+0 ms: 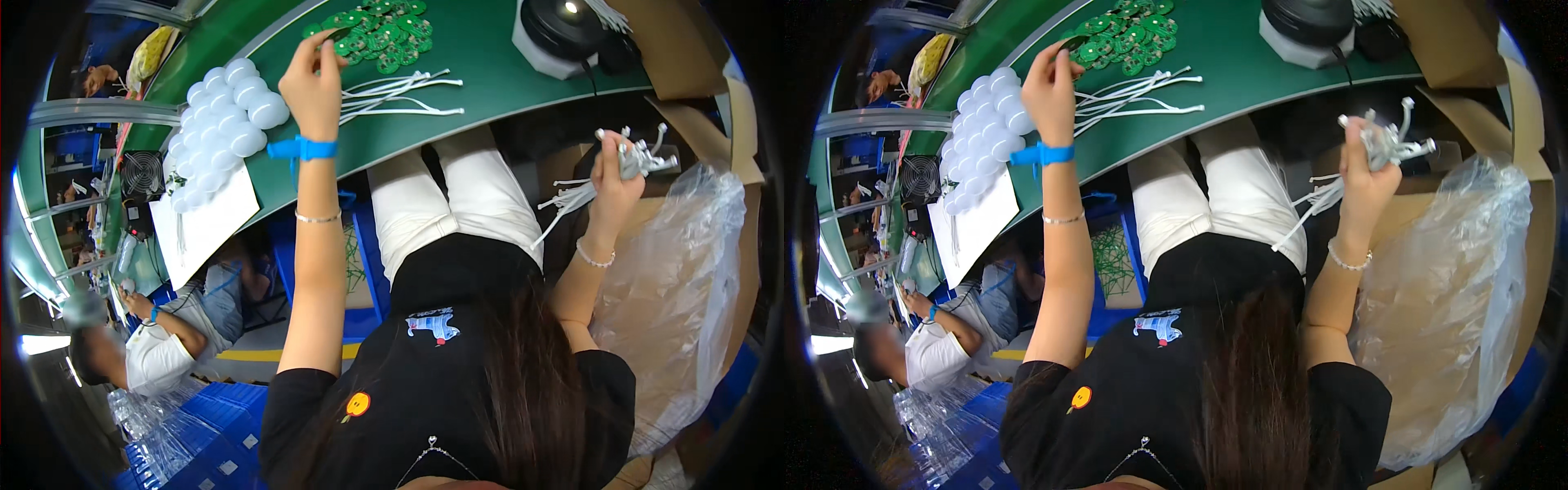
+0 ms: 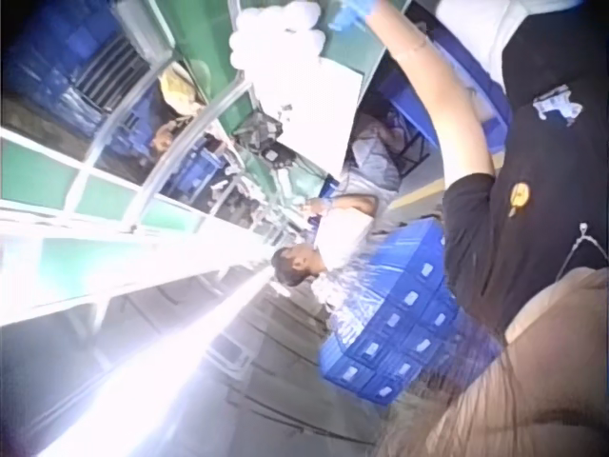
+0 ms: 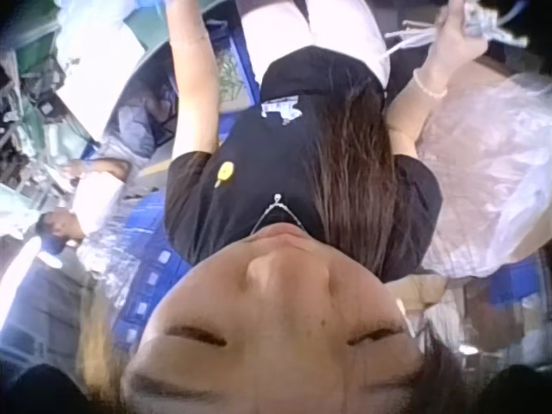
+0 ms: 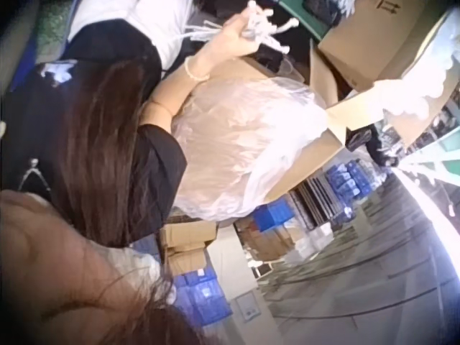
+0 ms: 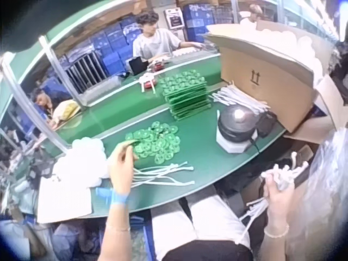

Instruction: Assembling and testing LED light bulb components on a production line.

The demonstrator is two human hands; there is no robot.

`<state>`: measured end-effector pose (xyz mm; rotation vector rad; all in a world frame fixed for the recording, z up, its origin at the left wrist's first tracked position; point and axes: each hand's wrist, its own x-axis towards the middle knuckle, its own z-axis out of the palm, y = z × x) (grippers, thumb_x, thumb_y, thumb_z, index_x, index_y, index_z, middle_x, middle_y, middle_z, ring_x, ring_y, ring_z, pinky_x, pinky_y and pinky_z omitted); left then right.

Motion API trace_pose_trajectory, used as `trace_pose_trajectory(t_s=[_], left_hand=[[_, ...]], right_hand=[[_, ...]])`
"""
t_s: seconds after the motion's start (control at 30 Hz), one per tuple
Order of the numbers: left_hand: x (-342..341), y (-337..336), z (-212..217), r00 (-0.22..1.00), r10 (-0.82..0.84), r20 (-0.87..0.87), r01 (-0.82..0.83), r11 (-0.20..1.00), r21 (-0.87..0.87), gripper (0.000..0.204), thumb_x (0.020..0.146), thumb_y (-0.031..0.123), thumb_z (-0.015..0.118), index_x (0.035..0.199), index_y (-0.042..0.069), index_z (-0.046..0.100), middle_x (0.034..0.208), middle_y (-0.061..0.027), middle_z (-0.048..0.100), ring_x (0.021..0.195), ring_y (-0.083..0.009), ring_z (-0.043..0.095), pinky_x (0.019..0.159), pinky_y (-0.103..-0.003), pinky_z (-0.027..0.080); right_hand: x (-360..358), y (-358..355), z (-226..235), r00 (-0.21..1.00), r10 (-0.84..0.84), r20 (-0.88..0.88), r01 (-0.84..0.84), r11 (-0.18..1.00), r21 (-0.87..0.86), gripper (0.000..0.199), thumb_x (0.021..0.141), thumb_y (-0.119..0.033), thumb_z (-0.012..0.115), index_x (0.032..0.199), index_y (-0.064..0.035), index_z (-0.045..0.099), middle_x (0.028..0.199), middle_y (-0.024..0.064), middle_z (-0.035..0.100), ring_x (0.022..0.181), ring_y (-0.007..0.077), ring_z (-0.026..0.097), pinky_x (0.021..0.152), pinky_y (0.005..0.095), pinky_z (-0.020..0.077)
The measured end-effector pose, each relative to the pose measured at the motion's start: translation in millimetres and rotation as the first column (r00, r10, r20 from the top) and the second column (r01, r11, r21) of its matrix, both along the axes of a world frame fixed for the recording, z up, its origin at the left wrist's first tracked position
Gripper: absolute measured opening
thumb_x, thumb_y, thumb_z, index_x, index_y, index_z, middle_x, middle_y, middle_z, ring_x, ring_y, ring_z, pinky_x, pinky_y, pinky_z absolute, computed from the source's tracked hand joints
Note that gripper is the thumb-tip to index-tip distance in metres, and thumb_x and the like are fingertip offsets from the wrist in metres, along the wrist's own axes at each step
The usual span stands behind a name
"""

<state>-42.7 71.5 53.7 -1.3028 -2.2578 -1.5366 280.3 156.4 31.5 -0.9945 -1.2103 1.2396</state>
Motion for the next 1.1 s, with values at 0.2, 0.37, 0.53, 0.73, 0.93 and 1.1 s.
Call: trace_pose_trajectory(t_s=[0.2,0.37,0.53,0.73,0.93,1.1], left_hand=[[59.0,-64.1,-3.5,0.842,-0.277,0.464,0.134,0.939,0.317,0.022,0.088,0.008,0.041,0.101,-0.004,0.053,0.091,-0.0138,0.061,0.083,-0.0189,0.061,0.067,-0.023,0.044],[122.3,-119.5,-41.6,0.647,-0.259,0.717,-0.011,0.937,0.348,0.028,0.091,0.022,0.041,0.098,-0.003,0.053,0.089,-0.0135,0.06,0.081,-0.0217,0.06,0.067,-0.025,0.046],[132.9,-145.7,-45.3,0.71,-0.218,0.67,-0.095,0.913,0.397,0.013,0.083,0.0,0.05,0.096,0.0,0.049,0.084,-0.0092,0.059,0.072,-0.0137,0.058,0.064,-0.025,0.048],[141.3,-134.3,-26.8,0.659,-0.268,0.703,-0.093,0.898,0.43,0.034,0.082,-0.002,0.049,0.115,-0.001,0.038,0.086,-0.0118,0.06,0.072,-0.014,0.058,0.058,-0.022,0.048],[149.1,-107.1,-30.0,0.423,-0.408,0.809,0.023,0.897,0.441,0.023,0.083,0.003,0.05,0.105,0.0,0.046,0.085,-0.0107,0.06,0.07,-0.0176,0.059,0.055,-0.022,0.047],[140.3,-96.4,-30.2,0.41,-0.394,0.823,0.036,0.908,0.417,0.023,0.084,0.005,0.05,0.106,0.001,0.044,0.083,-0.0101,0.058,0.072,-0.0179,0.058,0.056,-0.023,0.046]], right_hand=[[0.3,-19.1,-3.6,0.997,0.058,-0.048,-0.065,0.987,-0.147,0.011,0.079,-0.01,0.062,0.086,-0.0016,0.064,0.059,-0.0086,0.046,0.045,-0.0015,0.033,0.04,0.0166,0.0198],[-17.5,-40.0,-0.8,0.952,0.305,-0.039,-0.3,0.95,0.087,0.014,0.082,-0.009,0.056,0.089,0.0017,0.063,0.057,-0.0086,0.043,0.046,-0.0015,0.029,0.042,0.0162,0.0177],[-30.1,-46.2,1.3,0.908,0.414,-0.065,-0.402,0.904,0.143,0.013,0.082,-0.008,0.056,0.087,0.0017,0.063,0.056,-0.0068,0.044,0.046,-0.0012,0.03,0.043,0.0169,0.0195],[-32.1,-43.1,-2.4,0.86,0.505,-0.076,-0.502,0.863,0.055,0.019,0.075,0.004,0.058,0.094,0.0029,0.056,0.086,0.0052,0.062,0.079,0.007,0.055,0.072,0.0195,0.0428],[-48.6,-35.6,-2.5,0.871,0.485,-0.072,-0.481,0.874,0.071,0.008,0.076,-0.002,0.06,0.082,-0.0014,0.055,0.068,-0.0014,0.052,0.061,0.0029,0.045,0.054,0.0175,0.034],[-57.9,-32.6,-17.8,0.916,0.401,-0.004,-0.398,0.909,0.128,0.011,0.073,0.004,0.056,0.083,0.001,0.059,0.068,0.0006,0.056,0.061,0.006,0.049,0.052,0.0184,0.0379]])
